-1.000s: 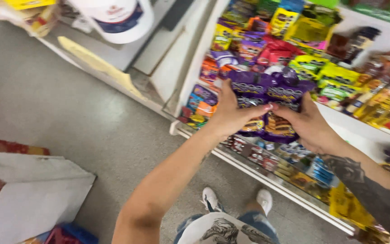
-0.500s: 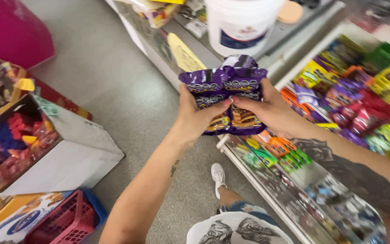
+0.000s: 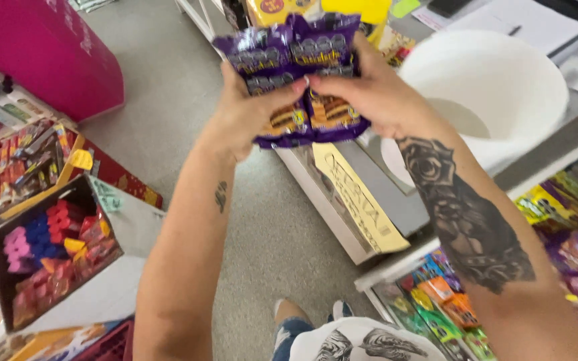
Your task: Organizing and arranging various snack and candy packages on a retail shelf and wiping down the shelf surface.
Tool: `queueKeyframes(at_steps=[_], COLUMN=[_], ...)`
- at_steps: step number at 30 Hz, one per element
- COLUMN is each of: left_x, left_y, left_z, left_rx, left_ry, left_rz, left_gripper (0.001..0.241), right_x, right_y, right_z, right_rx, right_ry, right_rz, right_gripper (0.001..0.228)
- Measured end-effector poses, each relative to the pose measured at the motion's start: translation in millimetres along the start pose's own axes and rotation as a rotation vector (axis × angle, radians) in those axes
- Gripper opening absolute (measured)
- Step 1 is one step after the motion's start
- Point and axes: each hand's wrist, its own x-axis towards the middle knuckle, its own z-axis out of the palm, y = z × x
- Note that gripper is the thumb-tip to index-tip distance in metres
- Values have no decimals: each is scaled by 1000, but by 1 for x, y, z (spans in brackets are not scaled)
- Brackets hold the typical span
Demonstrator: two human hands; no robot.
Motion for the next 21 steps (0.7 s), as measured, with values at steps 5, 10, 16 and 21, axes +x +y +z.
queueKeyframes(at_steps=[5,10,16,21], left_x=[89,223,286,340], left_y=[44,41,46,-15], left_z=[-32,-30,-3,20], left_rx=[46,-126,137,44], left_ry=[-38,-273,-524,-617], left_rz=[46,213,-58,5], left_gripper=[82,87,91,102], right_x=[95,155,180,187], right_y=[-12,-3,11,47], right_z=[-9,-25,-37,-43], right_rx=[54,90,163,110], right_ry=[50,365,616,653], right_rz=[-40,-27,404,390], right_gripper=[73,53,72,71])
